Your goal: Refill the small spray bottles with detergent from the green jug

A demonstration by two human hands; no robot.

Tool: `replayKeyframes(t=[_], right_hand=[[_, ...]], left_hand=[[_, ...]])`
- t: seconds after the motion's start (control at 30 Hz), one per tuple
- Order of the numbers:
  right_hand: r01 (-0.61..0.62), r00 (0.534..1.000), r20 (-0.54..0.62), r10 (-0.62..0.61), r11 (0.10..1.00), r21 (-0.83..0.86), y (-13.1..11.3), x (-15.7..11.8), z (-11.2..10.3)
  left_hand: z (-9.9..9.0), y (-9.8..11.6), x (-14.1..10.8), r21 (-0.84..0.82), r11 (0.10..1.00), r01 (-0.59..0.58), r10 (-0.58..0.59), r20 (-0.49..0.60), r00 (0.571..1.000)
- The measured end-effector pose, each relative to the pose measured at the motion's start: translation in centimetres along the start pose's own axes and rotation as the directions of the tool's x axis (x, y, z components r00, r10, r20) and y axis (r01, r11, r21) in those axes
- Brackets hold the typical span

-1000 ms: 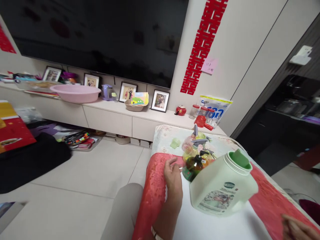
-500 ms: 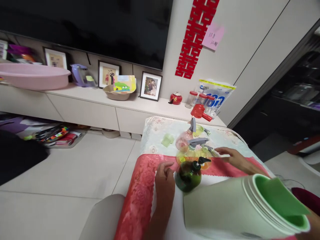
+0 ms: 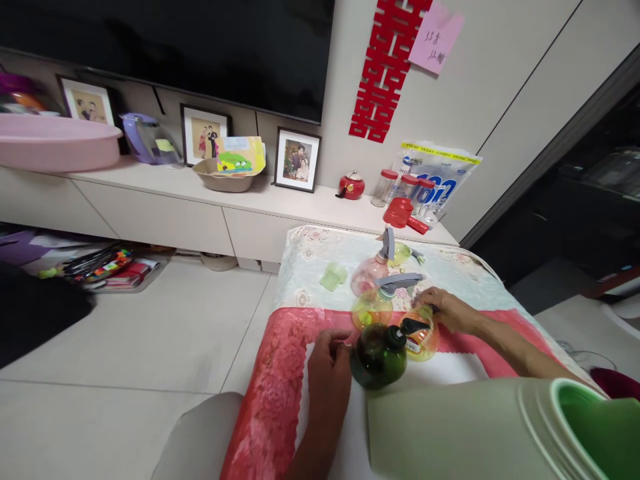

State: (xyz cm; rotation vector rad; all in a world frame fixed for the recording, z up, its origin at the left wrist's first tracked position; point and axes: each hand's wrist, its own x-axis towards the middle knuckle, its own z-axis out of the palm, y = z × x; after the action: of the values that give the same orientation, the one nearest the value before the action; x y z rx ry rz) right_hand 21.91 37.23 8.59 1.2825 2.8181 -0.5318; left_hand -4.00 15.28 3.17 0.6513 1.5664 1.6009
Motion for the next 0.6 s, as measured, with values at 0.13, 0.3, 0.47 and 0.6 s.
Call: replayKeyframes(t=[0.13,0.3,0.47,0.6], right_hand=[[-0.082,0.986,0.149,0.073,0.995,0.053,-0.2,-2.8,-1.6],[-0.184,0.973,0.158,0.17,0.98,0.075,0.7,-1.0,-3.7],[-0.233,0.967,-0.1,0.235,0.972,0.036,1.2,4.8,-4.0],[-0.149,0.959,-0.252,0.129,0.987,-0.063,0.8,8.7,-3.3]], left_hand=[[-0.1,-0.1,0.0,-0.014,1.0,0.006,-0.006,0.001,1.0],[-0.1,-0.3,0.1,-0.039,0.999,0.017,-0.018,-0.026,0.999],[-0.2,-0.1,0.2,-0.084,0.994,0.067,-0.067,-0.001,0.998],[-0.4,0.1,0.3,-0.056,0.997,0.055,-0.057,-0.038,0.998]])
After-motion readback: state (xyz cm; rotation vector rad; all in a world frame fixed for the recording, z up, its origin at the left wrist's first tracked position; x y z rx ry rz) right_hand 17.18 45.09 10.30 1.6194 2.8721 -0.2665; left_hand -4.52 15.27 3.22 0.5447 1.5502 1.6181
